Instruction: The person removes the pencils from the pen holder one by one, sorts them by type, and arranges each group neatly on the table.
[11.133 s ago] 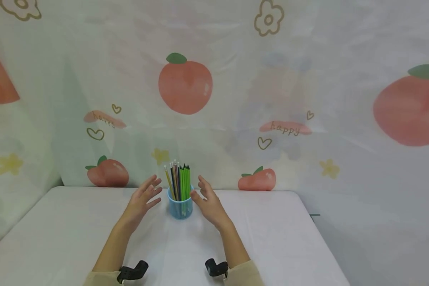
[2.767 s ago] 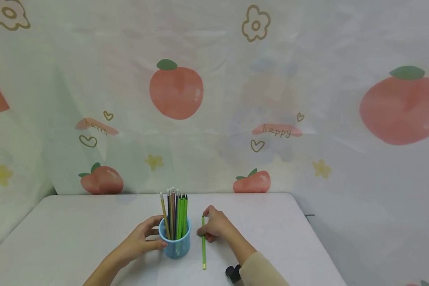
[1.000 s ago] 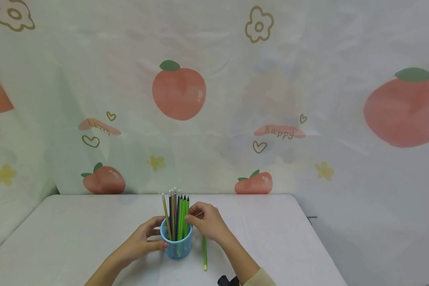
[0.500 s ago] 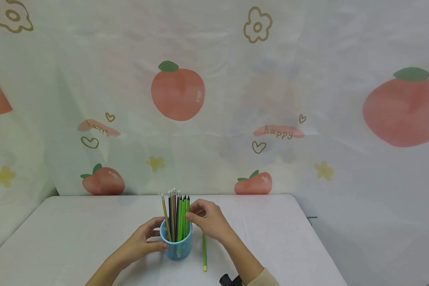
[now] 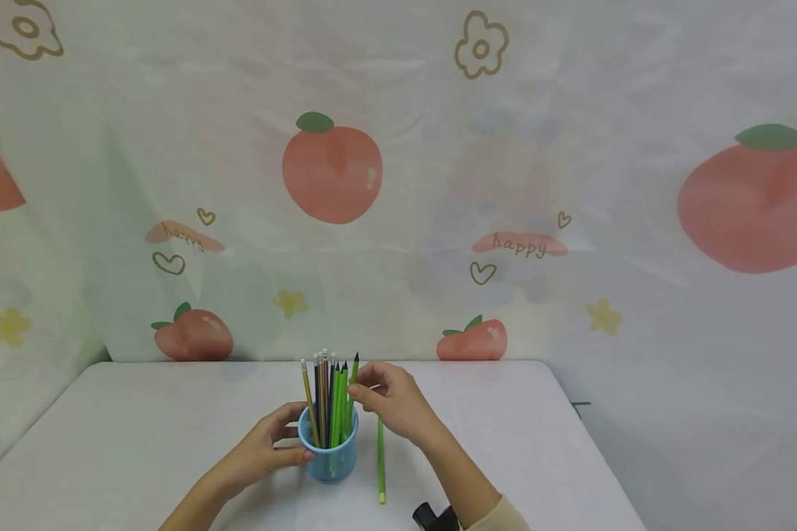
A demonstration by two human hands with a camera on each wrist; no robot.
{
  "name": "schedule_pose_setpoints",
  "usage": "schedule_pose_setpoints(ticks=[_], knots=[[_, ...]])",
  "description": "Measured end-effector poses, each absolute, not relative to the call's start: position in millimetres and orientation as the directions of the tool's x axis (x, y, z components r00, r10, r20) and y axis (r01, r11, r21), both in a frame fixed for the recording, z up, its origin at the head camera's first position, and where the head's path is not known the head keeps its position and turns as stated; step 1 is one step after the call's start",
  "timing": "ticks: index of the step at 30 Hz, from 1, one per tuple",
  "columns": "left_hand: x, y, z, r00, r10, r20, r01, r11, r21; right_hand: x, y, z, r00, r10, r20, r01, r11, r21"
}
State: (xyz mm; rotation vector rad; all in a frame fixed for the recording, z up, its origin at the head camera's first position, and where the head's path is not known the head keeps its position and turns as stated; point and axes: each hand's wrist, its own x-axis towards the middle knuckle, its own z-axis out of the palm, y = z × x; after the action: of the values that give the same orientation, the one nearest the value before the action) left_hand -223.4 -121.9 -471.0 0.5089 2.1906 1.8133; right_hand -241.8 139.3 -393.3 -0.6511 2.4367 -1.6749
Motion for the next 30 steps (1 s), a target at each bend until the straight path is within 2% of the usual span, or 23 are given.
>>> schedule_pose_setpoints(ticks=[12,30], knots=[[-228,-121,-469,-0.915,0.402,0.020,0.107,0.194,0.975,-244,146,-389,-0.900,-0.396,0.182,-0.272,0.183,-0.945],[-225,-122,-472,-0.913,0.408,0.021,0.097,0.165,0.981,-239,158,-374,-0.887,-0.395,0.238,-0.271,0.029,-0.962]])
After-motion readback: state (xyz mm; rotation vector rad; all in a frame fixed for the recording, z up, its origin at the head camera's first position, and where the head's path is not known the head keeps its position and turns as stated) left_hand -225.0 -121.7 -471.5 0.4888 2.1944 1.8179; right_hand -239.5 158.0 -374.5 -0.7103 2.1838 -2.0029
